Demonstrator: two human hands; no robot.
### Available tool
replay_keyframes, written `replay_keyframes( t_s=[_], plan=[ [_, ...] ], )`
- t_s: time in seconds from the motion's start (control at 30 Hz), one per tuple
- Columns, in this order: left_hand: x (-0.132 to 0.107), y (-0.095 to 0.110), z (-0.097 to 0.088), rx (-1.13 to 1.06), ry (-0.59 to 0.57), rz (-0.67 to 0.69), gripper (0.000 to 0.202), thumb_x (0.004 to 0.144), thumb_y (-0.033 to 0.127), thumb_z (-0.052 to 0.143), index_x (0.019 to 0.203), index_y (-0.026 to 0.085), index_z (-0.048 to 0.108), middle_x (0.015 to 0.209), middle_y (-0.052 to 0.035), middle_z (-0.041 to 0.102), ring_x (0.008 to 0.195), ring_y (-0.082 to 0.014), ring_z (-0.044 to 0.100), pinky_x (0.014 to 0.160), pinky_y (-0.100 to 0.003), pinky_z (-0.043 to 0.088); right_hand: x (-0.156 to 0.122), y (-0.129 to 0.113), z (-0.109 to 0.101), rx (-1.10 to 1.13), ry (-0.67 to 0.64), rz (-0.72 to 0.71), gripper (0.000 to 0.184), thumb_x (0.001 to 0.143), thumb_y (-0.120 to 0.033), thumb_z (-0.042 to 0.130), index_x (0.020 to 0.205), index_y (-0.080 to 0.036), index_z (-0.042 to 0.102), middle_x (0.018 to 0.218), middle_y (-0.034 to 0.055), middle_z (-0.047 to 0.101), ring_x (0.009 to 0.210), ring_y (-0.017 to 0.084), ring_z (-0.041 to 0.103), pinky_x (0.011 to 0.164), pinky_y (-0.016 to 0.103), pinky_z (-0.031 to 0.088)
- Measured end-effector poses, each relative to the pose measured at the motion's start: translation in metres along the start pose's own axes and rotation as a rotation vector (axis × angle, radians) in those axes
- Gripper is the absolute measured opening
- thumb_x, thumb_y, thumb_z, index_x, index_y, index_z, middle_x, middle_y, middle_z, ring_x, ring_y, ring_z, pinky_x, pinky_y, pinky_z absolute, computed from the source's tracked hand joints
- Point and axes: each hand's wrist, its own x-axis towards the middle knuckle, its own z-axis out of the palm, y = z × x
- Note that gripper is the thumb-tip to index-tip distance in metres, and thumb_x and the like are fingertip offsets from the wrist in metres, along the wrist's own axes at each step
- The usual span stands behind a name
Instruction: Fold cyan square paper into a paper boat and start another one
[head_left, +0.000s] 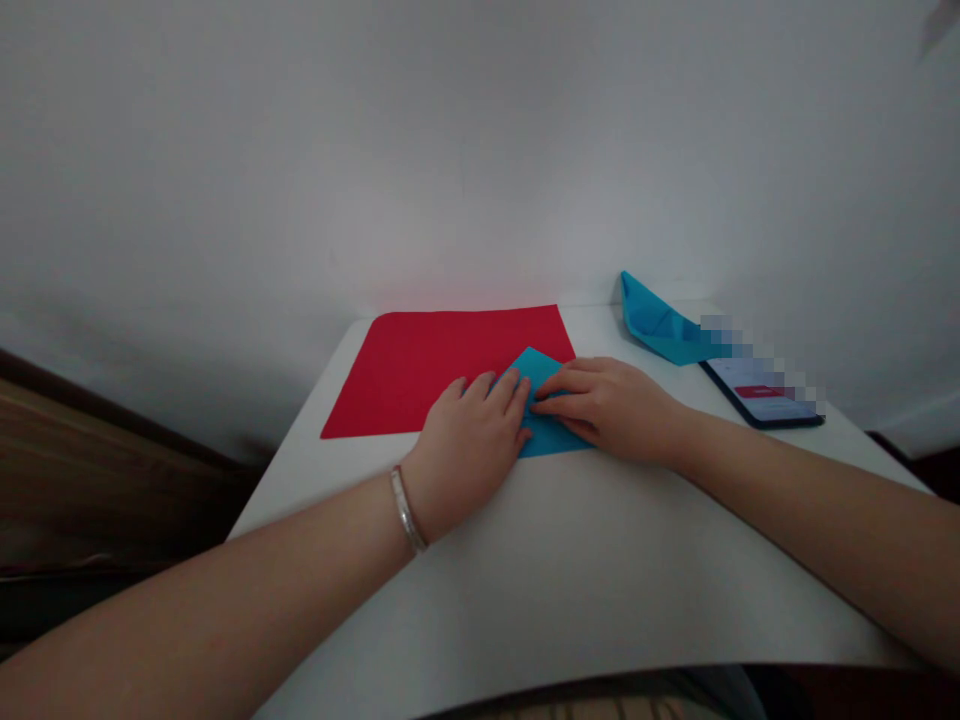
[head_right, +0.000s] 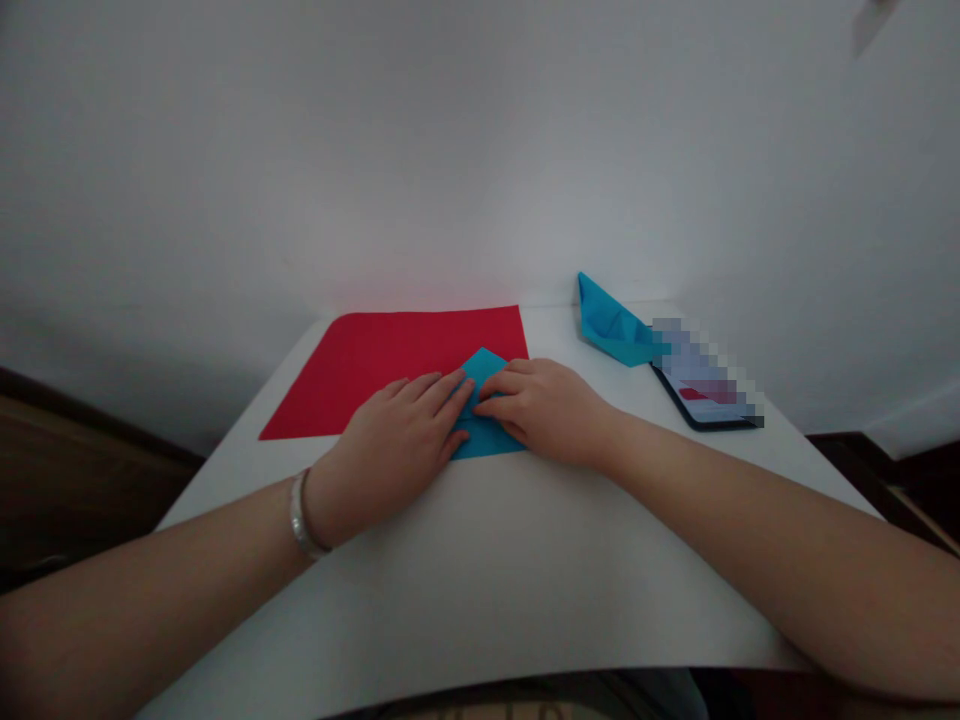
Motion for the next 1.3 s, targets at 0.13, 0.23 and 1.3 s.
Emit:
replay_keyframes(
  t_s=[0.13,0.23,1.3],
  plan=[
    [0.002,-0.002,0.002,-0.019,0.006,0.013,0.043,0.096,0.03,0.041,0.134,0.012,0.047,0.137,-0.0126,0.051,0.12,-0.0291,0.051,0.096,-0.046,0.044,-0.003,-0.003,-0.001,-0.068,0.028,0.019,0.028,0.093,-0.021,0.046,0.11,-0.017,0.068,0.113,0.0089,0.067,0.1,0.022,0.059,0.09,0.039,0.046],
    [0.003,-0.002,0.004,-0.047,0.033,0.039,0.04,0.097,0.023,0.039,0.133,0.012,0.049,0.138,-0.0108,0.05,0.128,-0.0292,0.044,0.098,-0.044,0.045,-0.005,-0.001,0.0,-0.118,0.037,0.065,0.027,0.092,-0.02,0.047,0.11,-0.017,0.068,0.111,0.009,0.068,0.098,0.022,0.059,0.087,0.037,0.047],
    [-0.004,0.017,-0.004,0.019,-0.266,-0.27,0.076,0.092,0.055,0.037,0.134,-0.008,0.043,0.132,-0.0358,0.046,0.12,-0.042,0.05,0.078,-0.043,0.053,-0.001,-0.008,-0.021,-0.248,-0.51,0.227,0.023,0.079,-0.005,0.049,0.076,-0.014,0.071,0.081,0.0133,0.069,0.067,0.023,0.065,0.056,0.033,0.043]
  ],
)
